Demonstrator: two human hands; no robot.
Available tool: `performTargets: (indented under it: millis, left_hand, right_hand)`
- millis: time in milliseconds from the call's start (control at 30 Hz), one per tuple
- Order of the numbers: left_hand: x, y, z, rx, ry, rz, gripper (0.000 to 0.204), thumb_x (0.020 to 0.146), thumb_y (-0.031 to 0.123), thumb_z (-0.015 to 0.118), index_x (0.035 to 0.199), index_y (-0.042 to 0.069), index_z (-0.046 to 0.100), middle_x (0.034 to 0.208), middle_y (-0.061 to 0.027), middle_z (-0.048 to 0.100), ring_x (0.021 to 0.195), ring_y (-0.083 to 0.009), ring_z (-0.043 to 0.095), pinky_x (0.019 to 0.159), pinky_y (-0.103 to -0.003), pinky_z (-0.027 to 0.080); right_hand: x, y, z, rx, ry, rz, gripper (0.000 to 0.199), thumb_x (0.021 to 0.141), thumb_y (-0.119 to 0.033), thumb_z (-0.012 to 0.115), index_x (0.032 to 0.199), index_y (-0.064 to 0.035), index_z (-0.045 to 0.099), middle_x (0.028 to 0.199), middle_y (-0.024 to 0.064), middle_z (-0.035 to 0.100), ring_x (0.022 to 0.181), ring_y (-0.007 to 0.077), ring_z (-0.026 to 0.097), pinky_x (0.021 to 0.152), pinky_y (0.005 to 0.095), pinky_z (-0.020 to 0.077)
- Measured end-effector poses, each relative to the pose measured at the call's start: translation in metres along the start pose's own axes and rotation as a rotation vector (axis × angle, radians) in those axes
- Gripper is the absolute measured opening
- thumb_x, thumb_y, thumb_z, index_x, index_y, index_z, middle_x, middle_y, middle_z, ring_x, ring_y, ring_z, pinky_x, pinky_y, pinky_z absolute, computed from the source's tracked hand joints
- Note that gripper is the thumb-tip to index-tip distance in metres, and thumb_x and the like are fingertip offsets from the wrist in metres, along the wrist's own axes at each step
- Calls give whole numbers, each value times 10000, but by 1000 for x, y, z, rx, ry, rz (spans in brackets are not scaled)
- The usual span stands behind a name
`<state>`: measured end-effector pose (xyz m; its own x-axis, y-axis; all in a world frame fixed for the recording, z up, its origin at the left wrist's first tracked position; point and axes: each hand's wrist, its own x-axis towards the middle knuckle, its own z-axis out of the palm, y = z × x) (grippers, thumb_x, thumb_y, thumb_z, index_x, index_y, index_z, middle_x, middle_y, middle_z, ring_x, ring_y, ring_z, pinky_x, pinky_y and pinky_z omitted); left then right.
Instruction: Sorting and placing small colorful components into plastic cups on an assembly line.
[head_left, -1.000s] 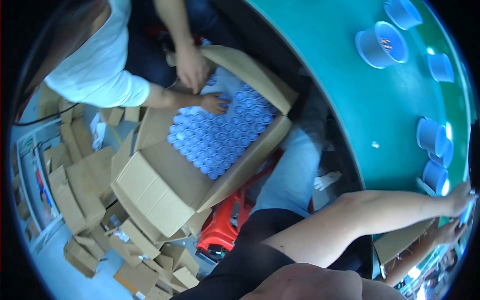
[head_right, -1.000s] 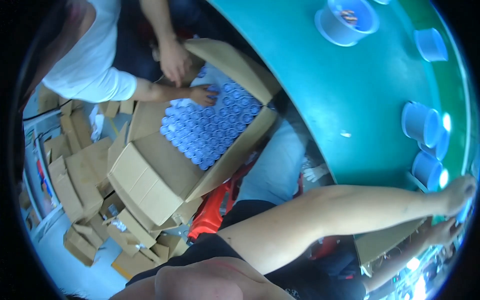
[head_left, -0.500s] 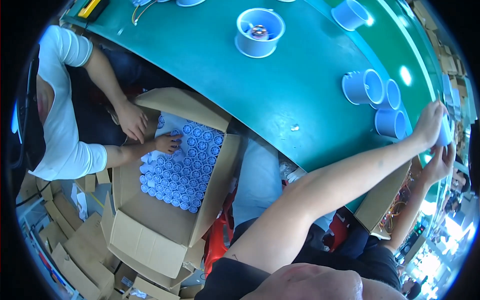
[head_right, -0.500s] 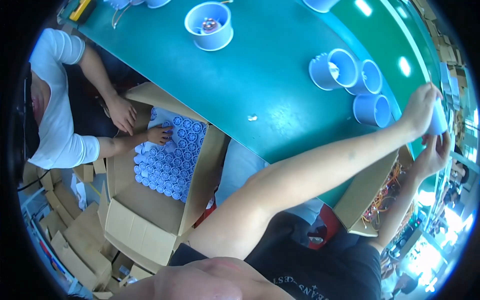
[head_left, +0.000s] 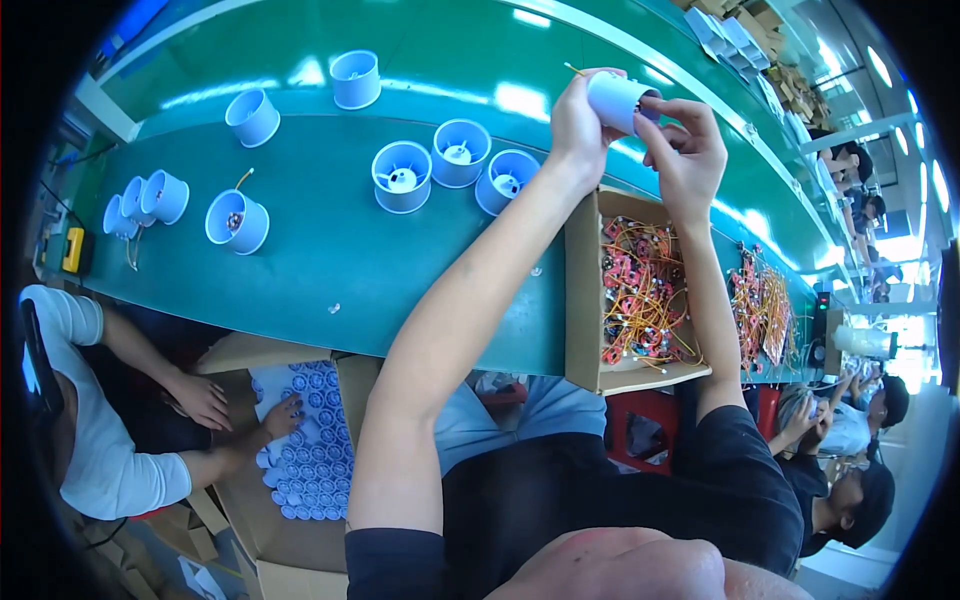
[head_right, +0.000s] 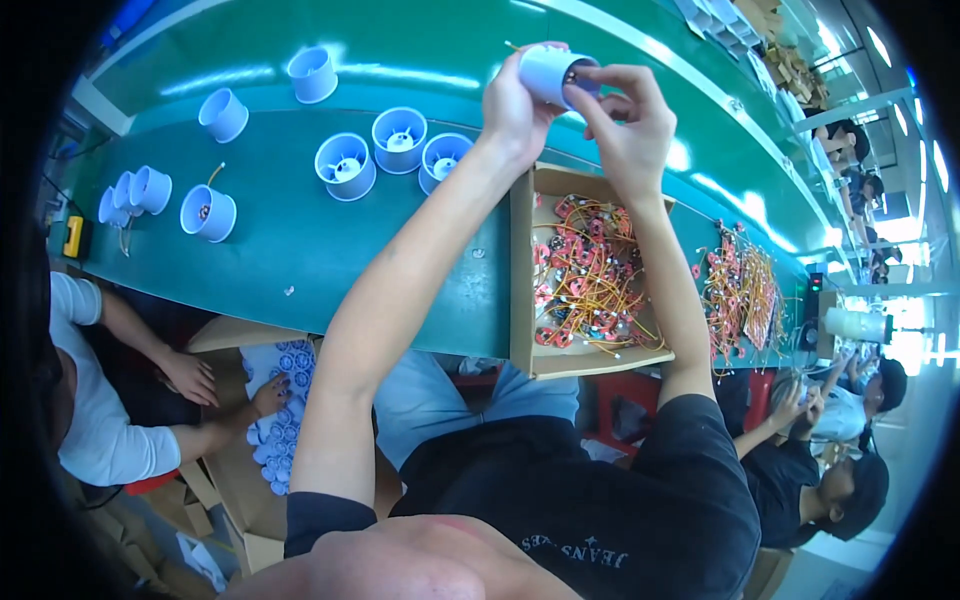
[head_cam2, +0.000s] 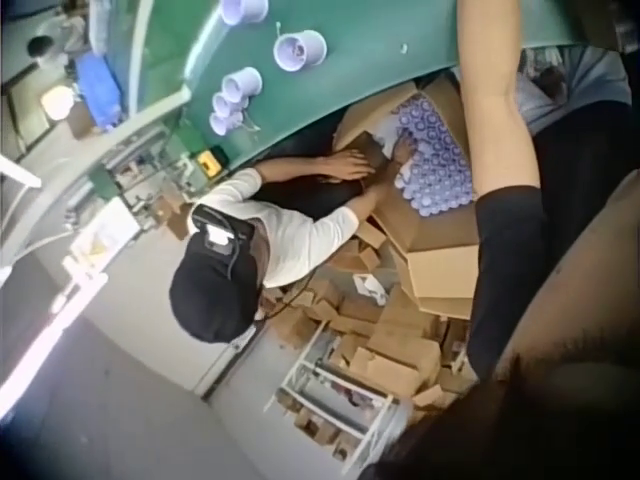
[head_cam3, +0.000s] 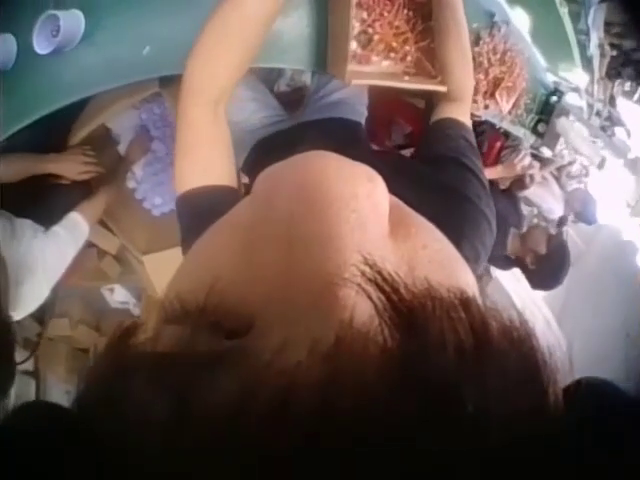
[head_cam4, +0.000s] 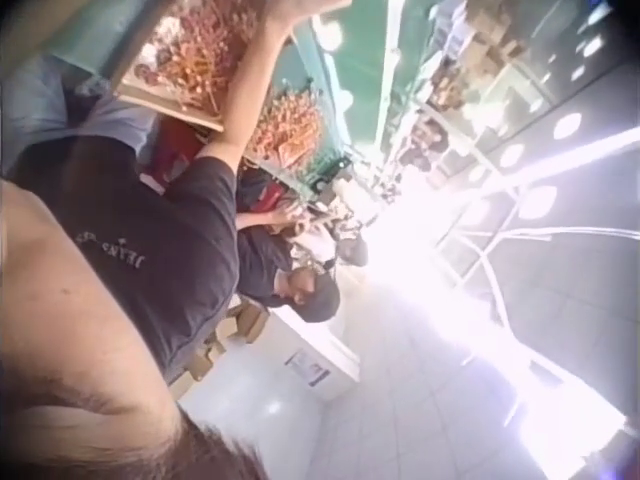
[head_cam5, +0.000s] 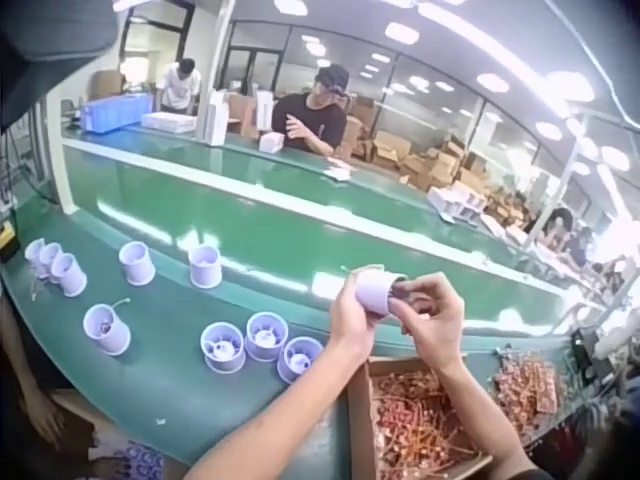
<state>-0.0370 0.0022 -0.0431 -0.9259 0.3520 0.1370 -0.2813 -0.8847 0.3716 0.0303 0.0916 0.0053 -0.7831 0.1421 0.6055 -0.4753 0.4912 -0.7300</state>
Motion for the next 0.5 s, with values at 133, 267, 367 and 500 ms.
performTargets:
  millis: [133,267,367,500]
  left_hand:
    - [-3,3,5,-2,28,-5,416,980,313,281,1045,15,564,952,-144,652,865,-242,648,791,-386,537]
    - [-6,6,2,17,-49,-63,431,981,305,269,1066,-1,560,965,-147,655,897,-242,641,796,-378,536]
    - [-2,8,1,-3,-141,-52,446,980,321,272,1077,-5,560,958,-145,655,902,-242,642,804,-382,538]
    - [-1,5,-1,-32,-101,-37,446,978,321,282,1070,-13,563,937,-142,652,883,-251,649,804,-387,544]
  right_hand:
    - [-1,2,-3,-11,-20,-45,249,779,-21,742,955,20,571,895,68,688,537,39,556,464,176,425]
    - [-4,0,-3,-49,-22,-104,265,773,-30,750,952,15,561,876,66,694,522,26,539,454,177,415]
    - [-2,-3,-4,-68,-16,-133,276,766,-36,759,949,9,557,856,64,699,509,17,522,449,178,407]
    - [0,-5,-3,-134,-7,-195,291,751,-49,775,946,-2,564,795,52,688,486,13,498,440,178,390]
